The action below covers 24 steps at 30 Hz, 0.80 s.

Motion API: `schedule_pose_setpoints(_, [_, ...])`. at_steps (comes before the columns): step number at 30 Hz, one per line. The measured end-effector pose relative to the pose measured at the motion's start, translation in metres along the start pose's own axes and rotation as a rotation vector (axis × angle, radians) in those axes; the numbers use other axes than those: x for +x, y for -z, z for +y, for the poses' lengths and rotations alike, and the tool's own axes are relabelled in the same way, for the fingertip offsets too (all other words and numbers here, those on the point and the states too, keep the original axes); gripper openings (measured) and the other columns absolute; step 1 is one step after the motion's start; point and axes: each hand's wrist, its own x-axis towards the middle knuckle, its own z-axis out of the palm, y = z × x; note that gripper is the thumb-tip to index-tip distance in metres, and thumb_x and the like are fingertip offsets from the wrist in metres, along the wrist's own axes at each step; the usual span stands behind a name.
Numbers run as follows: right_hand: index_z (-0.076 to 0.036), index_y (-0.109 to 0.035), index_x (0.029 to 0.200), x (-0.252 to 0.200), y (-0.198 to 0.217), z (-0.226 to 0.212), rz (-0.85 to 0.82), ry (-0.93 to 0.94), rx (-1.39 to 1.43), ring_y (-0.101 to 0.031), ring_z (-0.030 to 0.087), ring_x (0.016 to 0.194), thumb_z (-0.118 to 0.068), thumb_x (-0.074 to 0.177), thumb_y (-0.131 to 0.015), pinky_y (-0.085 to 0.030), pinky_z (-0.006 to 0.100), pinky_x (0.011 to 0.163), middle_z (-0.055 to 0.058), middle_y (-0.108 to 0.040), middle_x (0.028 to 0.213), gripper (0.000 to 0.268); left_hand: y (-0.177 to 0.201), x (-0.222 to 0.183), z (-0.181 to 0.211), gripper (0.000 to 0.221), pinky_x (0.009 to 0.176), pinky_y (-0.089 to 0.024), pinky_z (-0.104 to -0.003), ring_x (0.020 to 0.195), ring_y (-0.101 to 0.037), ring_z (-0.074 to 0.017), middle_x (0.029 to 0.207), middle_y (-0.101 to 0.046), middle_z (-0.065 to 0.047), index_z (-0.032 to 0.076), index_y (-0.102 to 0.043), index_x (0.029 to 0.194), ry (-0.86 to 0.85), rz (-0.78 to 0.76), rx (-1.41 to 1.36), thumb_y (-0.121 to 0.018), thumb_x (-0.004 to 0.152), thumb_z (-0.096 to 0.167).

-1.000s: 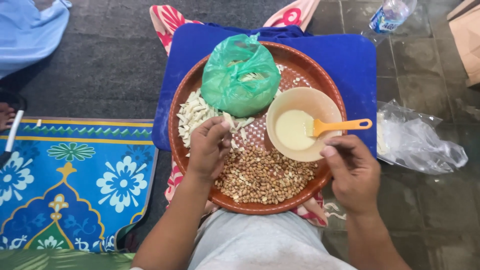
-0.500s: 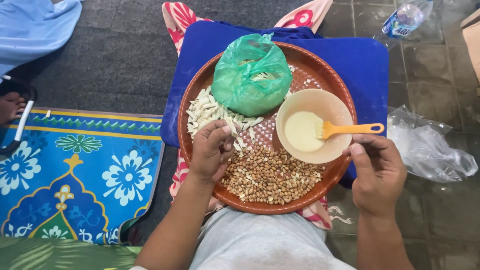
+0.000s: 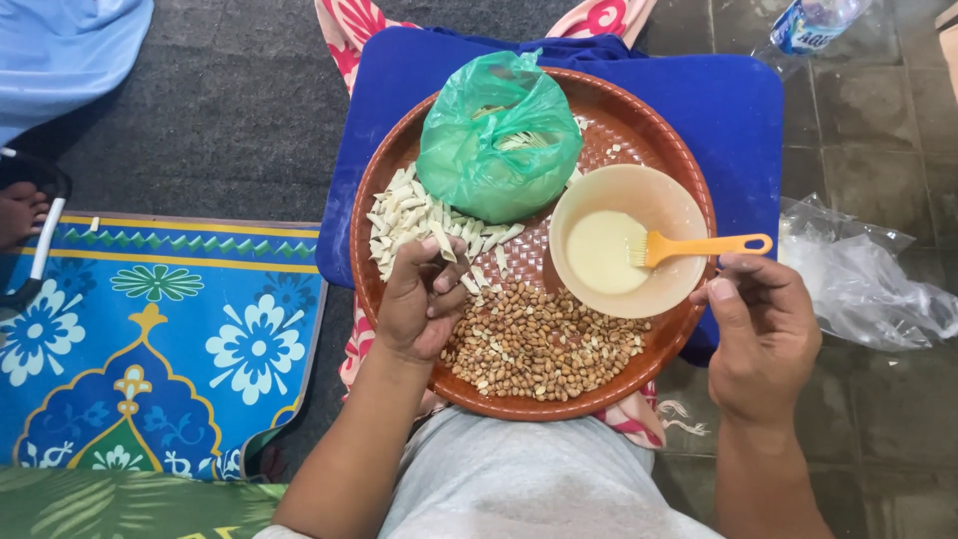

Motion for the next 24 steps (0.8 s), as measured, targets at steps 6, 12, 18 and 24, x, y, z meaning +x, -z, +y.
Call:
schedule_pose_setpoints(6, [-0.002, -0.050, 0.137, 0.002, 0.000, 0.000, 0.004, 0.041, 0.010, -0.053, 0.010, 0.096, 0.003, 0.104, -0.055, -0.056, 0.025, 0.093, 0.005, -0.055, 0.108, 0.034, 0.001, 0.000, -0.002, 0.021, 0.038, -0.026, -0.013, 0.058, -0.046, -0.0022, 0.080, -0.063, -0.006, -0.002, -0.068, 0.102, -0.016, -0.014, -0.009, -0.067, 0.091, 0.016])
schedule_pose_setpoints(12, [-0.002, -0.046, 0.140, 0.002, -0.002, 0.001, 0.006, 0.052, 0.031, -0.051, 0.009, 0.096, 0.001, 0.105, -0.054, -0.056, 0.026, 0.093, 0.005, -0.054, 0.111, 0.036, -0.002, -0.002, -0.004, 0.022, 0.037, -0.024, -0.013, 0.046, -0.036, -0.0018, 0.061, -0.053, -0.001, -0.002, -0.070, 0.100, -0.024, -0.007, 0.076, -0.066, 0.091, 0.018])
schedule_pose_setpoints(18, [-0.003, -0.046, 0.139, -0.002, -0.007, 0.000, 0.006, 0.004, 0.013, -0.058, 0.012, 0.092, 0.001, 0.103, -0.055, -0.052, 0.024, 0.095, 0.004, -0.055, 0.102, 0.037, -0.006, -0.005, -0.007, 0.018, 0.038, -0.022, -0.014, 0.049, -0.036, -0.0021, 0.063, -0.051, -0.001, -0.001, -0.067, 0.098, -0.044, -0.005, 0.144, -0.061, 0.094, 0.015])
schedule_pose_setpoints(24, [-0.004, -0.047, 0.139, -0.004, -0.010, -0.004, -0.001, 0.017, -0.003, -0.058, 0.011, 0.091, 0.001, 0.103, -0.055, -0.052, 0.023, 0.093, 0.003, -0.055, 0.101, 0.037, -0.006, -0.009, -0.007, 0.017, 0.038, -0.023, -0.014, 0.050, -0.037, -0.0022, 0.062, -0.050, 0.000, -0.002, -0.068, 0.099, -0.072, -0.033, 0.169, -0.062, 0.093, 0.013])
